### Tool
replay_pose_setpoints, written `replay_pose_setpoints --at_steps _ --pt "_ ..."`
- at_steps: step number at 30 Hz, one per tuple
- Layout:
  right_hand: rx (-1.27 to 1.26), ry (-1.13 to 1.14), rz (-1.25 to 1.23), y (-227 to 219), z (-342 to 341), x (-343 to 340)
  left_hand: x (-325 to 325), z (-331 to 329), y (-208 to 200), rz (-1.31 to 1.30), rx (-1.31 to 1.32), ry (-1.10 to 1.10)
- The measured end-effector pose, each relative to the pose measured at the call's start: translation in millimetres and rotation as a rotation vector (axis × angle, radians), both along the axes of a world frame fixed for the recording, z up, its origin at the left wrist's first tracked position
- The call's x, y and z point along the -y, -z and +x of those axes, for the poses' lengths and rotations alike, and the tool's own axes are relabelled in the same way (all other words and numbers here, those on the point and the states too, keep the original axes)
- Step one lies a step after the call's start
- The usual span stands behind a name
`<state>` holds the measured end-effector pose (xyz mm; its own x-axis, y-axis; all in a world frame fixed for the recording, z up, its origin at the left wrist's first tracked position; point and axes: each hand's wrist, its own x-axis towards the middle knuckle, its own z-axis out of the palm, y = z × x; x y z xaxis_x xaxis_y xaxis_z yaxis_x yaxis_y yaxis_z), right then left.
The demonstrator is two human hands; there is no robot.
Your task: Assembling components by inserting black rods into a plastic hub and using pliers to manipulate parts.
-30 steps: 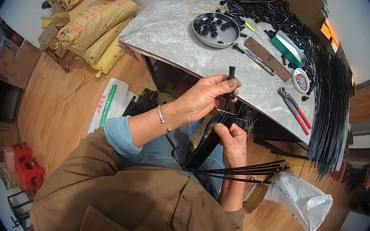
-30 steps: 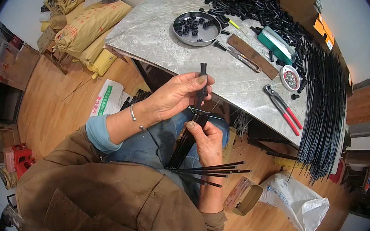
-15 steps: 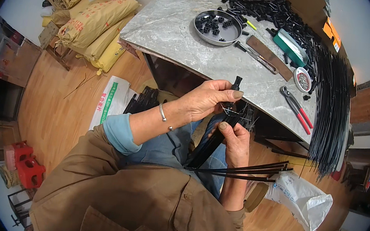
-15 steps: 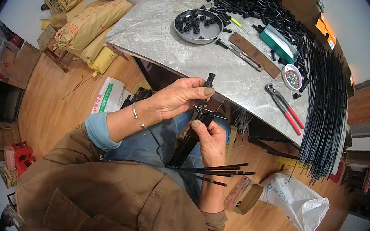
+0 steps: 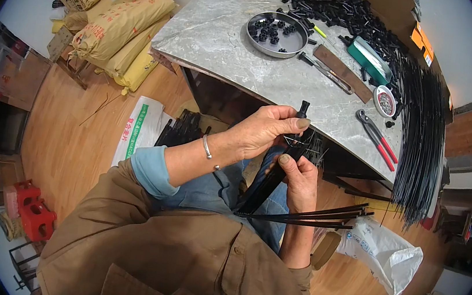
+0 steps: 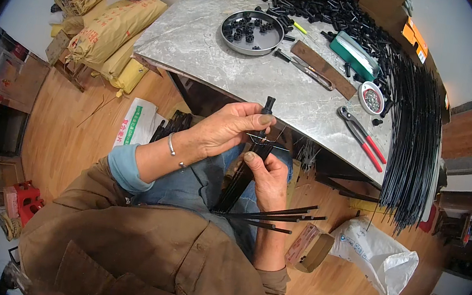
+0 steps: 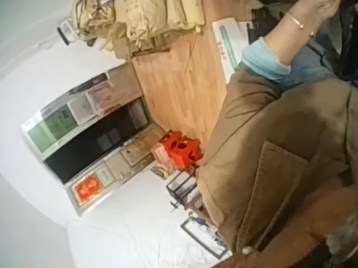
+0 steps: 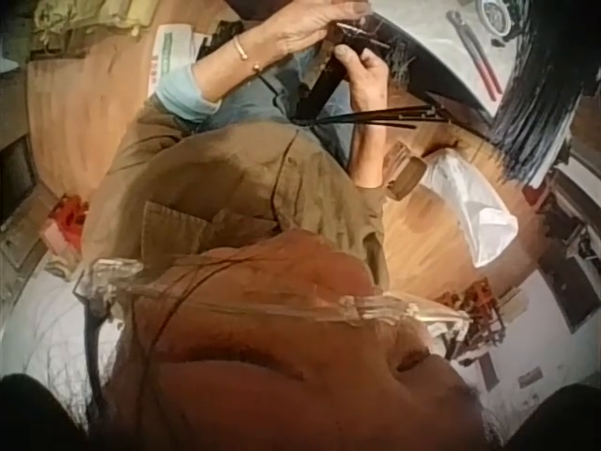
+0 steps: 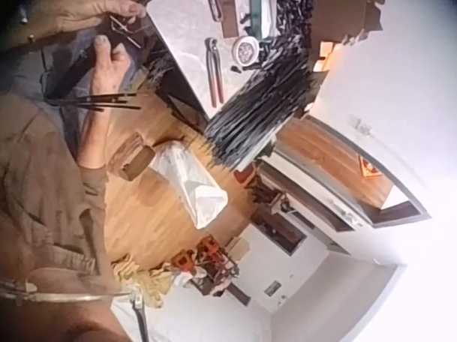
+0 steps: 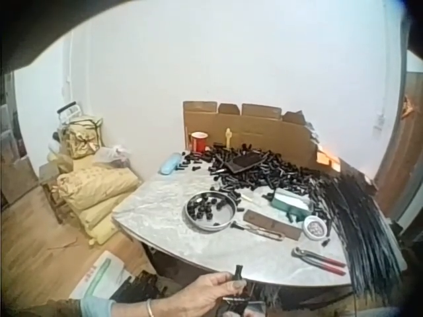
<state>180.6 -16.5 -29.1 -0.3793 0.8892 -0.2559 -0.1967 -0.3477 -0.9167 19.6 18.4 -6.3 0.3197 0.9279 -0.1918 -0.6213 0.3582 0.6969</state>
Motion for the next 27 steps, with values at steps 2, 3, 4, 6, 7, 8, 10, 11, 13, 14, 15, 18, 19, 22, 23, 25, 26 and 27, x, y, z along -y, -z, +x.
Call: replay_pose_setpoints --at_steps 2,3,4,6,7,8,10,11,13,14,15,18,19,22,23,25,26,27 --pt "-0.008 0.0 0.007 0 0 0 0 1 1 0.015 -0.01 -0.008" --pt "-0.011 0.002 0.0 0 0 0 0 1 2 0.015 -0.009 -0.008" --pt "-0.014 0.005 -0.006 0 0 0 1 1 2 -0.006 -0.011 -0.023" --pt "-0.009 0.013 -0.003 1 0 0 1 1 4 -0.027 -0.013 -0.038" --pt "-0.004 0.021 -0.001 1 0 0 1 1 6 -0.02 0.013 -0.046" --pt "-0.004 0.021 -0.001 0 0 0 1 1 7 -0.014 0.039 -0.055" --pt "-0.015 0.027 -0.017 0 -1 0 4 0 5 -0.018 0.001 -0.041" --pt "-0.015 0.026 -0.018 1 -1 0 4 0 3 -0.022 -0.037 -0.026" --pt "-0.013 0.02 0.012 2 -1 0 4 -1 2 -0.028 -0.047 -0.026" --pt "-0.013 0.02 0.011 3 -1 0 4 -1 2 -0.032 -0.058 -0.026" --pt "-0.003 0.028 0.012 4 -1 0 3 -1 3 -0.032 -0.058 -0.026" --pt "0.007 0.037 0.018 3 -2 0 1 -2 7 -0.026 -0.085 -0.047" --pt "0.005 0.038 0.023 4 -2 0 0 -2 7 -0.034 -0.063 -0.034" --pt "0.029 0.019 0.024 8 0 -1 -1 -3 12 -0.087 0.04 -0.037" --pt "0.028 0.018 0.025 8 0 -1 -2 -3 14 -0.13 0.122 -0.051" --pt "0.034 0.019 0.033 8 -1 0 -3 -4 14 -0.163 0.153 -0.064" --pt "0.034 0.019 0.033 7 -1 0 -3 -4 14 -0.195 0.183 -0.077" --pt "0.039 0.027 0.026 6 -1 0 -4 -4 14 -0.195 0.183 -0.077"
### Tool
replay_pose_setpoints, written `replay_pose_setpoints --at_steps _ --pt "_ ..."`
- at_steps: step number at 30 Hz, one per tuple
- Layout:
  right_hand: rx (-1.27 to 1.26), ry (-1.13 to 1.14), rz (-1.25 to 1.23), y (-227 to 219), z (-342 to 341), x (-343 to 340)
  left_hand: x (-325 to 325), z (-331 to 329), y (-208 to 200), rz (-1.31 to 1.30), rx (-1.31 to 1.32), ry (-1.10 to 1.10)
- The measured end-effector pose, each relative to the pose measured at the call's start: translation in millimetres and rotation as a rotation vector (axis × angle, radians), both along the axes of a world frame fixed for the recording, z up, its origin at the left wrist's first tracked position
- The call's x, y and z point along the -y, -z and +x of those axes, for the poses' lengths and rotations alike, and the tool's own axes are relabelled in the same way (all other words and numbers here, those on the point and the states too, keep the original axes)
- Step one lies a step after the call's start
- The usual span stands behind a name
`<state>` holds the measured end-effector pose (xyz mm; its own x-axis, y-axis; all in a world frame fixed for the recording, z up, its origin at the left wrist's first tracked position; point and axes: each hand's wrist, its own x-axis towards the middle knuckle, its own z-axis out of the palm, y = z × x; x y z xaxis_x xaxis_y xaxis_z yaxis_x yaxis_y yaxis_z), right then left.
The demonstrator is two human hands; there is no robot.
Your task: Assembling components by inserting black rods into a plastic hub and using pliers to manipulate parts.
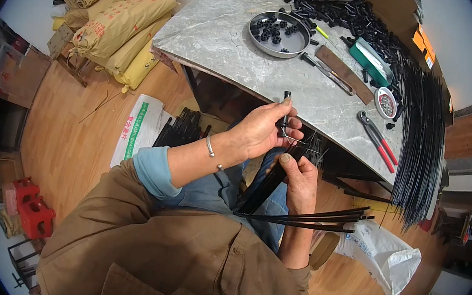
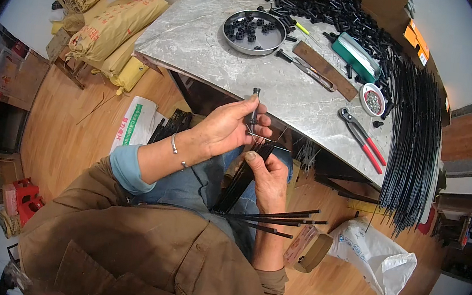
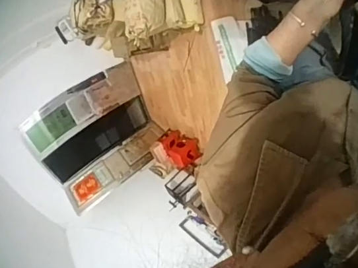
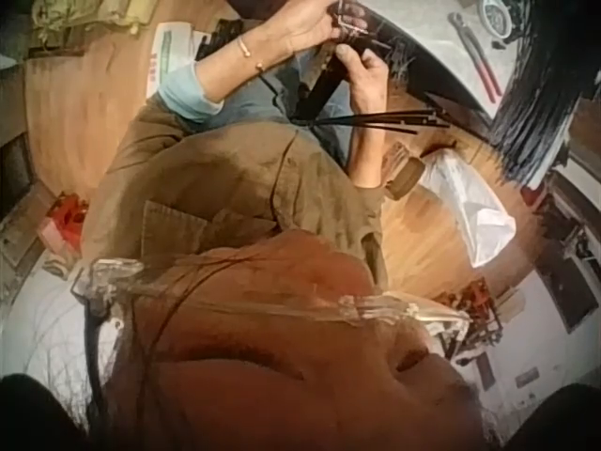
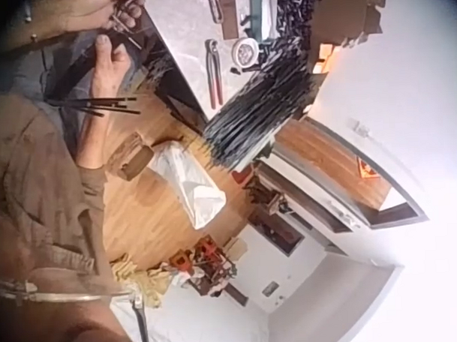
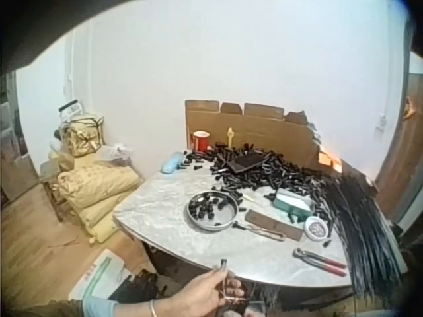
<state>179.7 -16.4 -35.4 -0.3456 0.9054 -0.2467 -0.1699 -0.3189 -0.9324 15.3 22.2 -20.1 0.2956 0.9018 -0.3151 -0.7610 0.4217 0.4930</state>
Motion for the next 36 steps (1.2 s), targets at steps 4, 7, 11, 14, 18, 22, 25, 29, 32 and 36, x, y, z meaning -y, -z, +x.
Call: replay_pose_setpoints --at_steps 4,7,11,14,18,22,25,29,32,36 --pt "-0.015 0.009 -0.012 -3 0 1 0 -3 6 0.047 -0.115 -0.11" --pt "-0.017 0.002 -0.025 -4 0 0 6 -15 6 0.111 -0.189 -0.067" --pt "-0.017 0.01 -0.018 -6 -2 0 14 -22 0 0.118 -0.287 0.062" --pt "-0.019 0.008 -0.031 -2 2 0 8 -23 -5 0.175 -0.456 0.078" --pt "-0.016 -0.001 -0.025 0 3 0 -23 -19 -29 0.408 -0.656 0.021" --pt "-0.036 -0.022 -0.019 -4 1 2 -84 -13 -8 0.926 -1.432 -0.172" --pt "-0.024 -0.008 -0.014 0 5 2 -91 -5 -12 0.835 -1.592 -0.079" --pt "-0.019 0.0 -0.025 0 9 0 -99 -10 1 0.833 -1.675 -0.143" --pt "-0.037 0.005 -0.035 5 11 -2 -95 -19 5 0.858 -1.59 -0.201" --pt "-0.048 -0.006 -0.032 6 9 -4 -64 -23 -14 0.465 -0.831 0.004"
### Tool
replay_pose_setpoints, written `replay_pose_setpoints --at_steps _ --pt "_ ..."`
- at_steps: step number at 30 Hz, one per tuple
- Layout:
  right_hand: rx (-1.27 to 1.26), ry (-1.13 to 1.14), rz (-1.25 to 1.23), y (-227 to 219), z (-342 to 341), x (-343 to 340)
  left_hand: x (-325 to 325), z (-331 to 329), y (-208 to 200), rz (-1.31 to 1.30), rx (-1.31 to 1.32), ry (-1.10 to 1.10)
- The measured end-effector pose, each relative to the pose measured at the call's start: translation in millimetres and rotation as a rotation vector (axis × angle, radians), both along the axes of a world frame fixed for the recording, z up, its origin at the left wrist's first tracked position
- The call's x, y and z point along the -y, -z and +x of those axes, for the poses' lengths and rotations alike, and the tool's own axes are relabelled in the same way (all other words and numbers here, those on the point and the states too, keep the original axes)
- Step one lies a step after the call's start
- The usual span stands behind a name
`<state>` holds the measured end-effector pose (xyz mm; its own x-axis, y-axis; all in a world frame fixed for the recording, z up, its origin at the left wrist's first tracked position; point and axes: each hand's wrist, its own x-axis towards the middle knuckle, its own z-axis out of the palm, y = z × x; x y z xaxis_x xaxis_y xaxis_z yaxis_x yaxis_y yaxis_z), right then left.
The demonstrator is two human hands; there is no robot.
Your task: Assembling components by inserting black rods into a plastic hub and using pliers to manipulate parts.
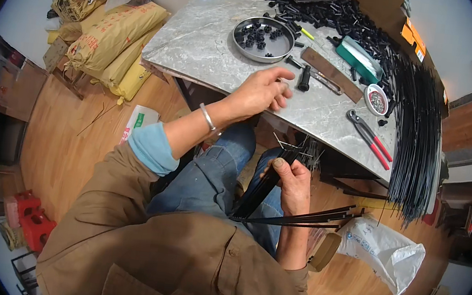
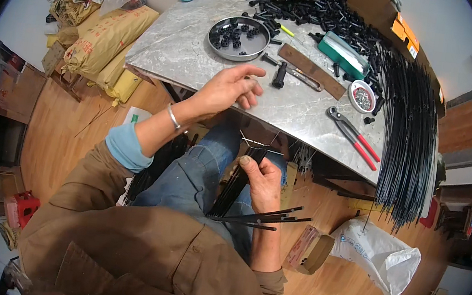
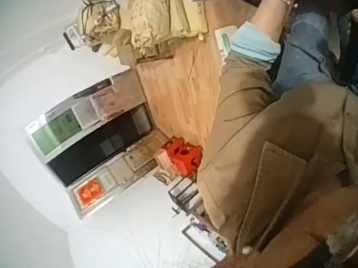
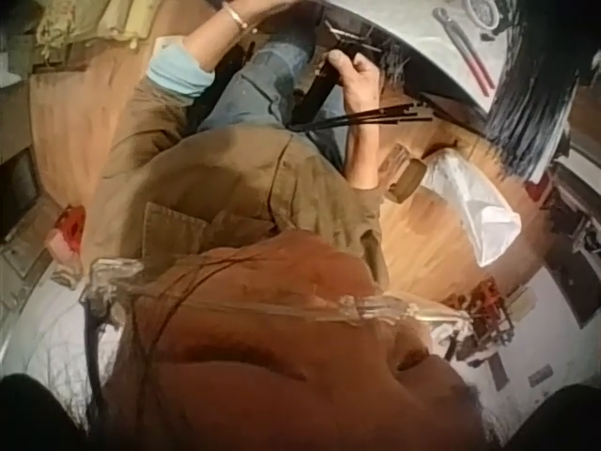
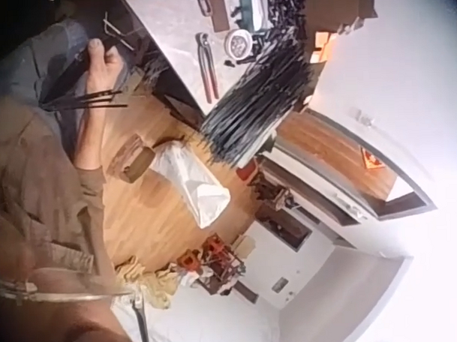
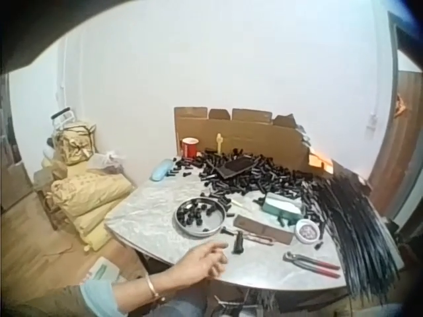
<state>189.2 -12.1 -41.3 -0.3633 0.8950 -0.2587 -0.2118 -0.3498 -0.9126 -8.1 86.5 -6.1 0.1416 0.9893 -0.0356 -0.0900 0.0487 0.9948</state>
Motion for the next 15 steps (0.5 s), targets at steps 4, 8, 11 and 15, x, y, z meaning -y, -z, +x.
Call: replay_pose_setpoints --at_steps 4,8,11,15 --pt "0.007 -0.005 -0.006 -3 0 -1 35 11 1 -0.146 0.317 0.161" --pt "-0.016 -0.005 0.0 -6 -3 1 53 11 10 -0.283 0.52 0.208" --pt "0.009 0.004 0.002 -6 -6 2 56 14 11 -0.282 0.678 0.166" --pt "0.015 -0.011 0.014 -8 -7 3 61 15 1 -0.247 0.732 0.186"
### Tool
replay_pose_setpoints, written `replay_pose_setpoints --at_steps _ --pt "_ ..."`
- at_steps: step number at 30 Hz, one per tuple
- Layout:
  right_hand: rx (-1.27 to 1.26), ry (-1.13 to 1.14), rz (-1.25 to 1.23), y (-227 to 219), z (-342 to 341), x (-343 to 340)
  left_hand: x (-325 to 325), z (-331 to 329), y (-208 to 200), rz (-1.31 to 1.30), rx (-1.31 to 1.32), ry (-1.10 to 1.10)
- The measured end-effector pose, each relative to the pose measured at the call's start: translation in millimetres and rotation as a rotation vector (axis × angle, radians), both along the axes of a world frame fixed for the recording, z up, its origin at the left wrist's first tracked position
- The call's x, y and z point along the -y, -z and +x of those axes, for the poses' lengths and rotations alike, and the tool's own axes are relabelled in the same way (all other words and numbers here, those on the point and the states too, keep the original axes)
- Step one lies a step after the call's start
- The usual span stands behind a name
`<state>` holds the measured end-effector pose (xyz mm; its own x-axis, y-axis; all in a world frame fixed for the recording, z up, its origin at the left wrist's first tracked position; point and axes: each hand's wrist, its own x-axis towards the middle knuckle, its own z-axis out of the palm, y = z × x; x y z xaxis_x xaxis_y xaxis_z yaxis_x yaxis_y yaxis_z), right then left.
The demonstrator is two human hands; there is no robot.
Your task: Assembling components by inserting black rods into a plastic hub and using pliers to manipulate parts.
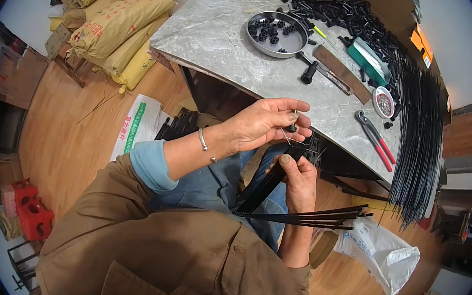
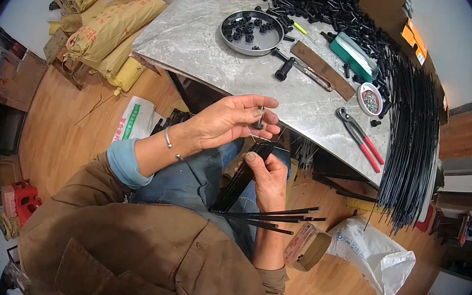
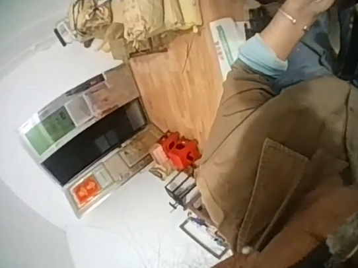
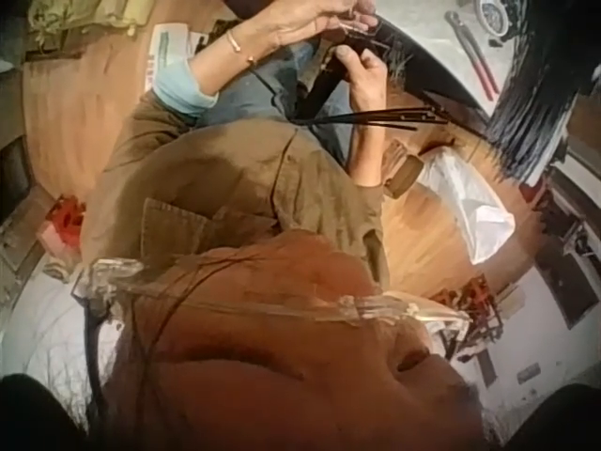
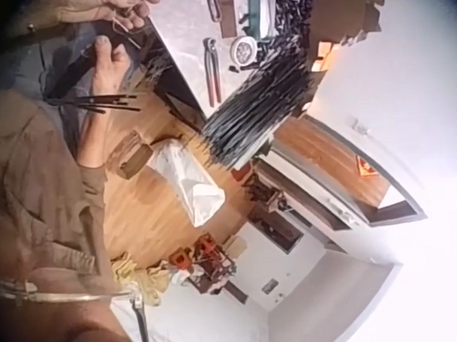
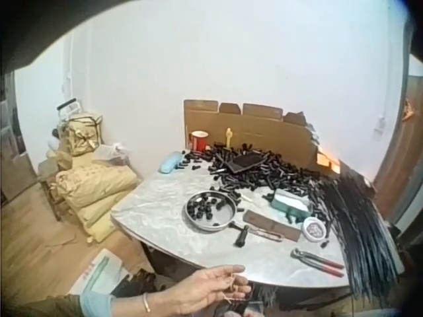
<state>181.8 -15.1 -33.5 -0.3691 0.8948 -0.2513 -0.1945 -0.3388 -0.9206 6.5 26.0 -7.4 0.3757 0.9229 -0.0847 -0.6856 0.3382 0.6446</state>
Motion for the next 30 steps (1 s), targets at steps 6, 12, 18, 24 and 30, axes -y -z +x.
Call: replay_pose_setpoints --at_steps 6,12,18,24,30 --pt "0.005 0.002 -0.001 -3 -2 2 7 1 -5 -0.018 -0.027 0.012" --pt "-0.002 0.003 0.006 -3 -1 2 9 1 -7 -0.044 -0.116 -0.025" --pt "0.011 0.001 0.014 0 -1 1 11 2 -9 -0.034 -0.172 -0.065" --pt "0.022 -0.001 0.021 1 0 2 10 1 -7 0.021 -0.259 -0.079" --pt "0.003 0.006 0.011 2 0 1 12 3 -8 0.034 -0.284 -0.084"
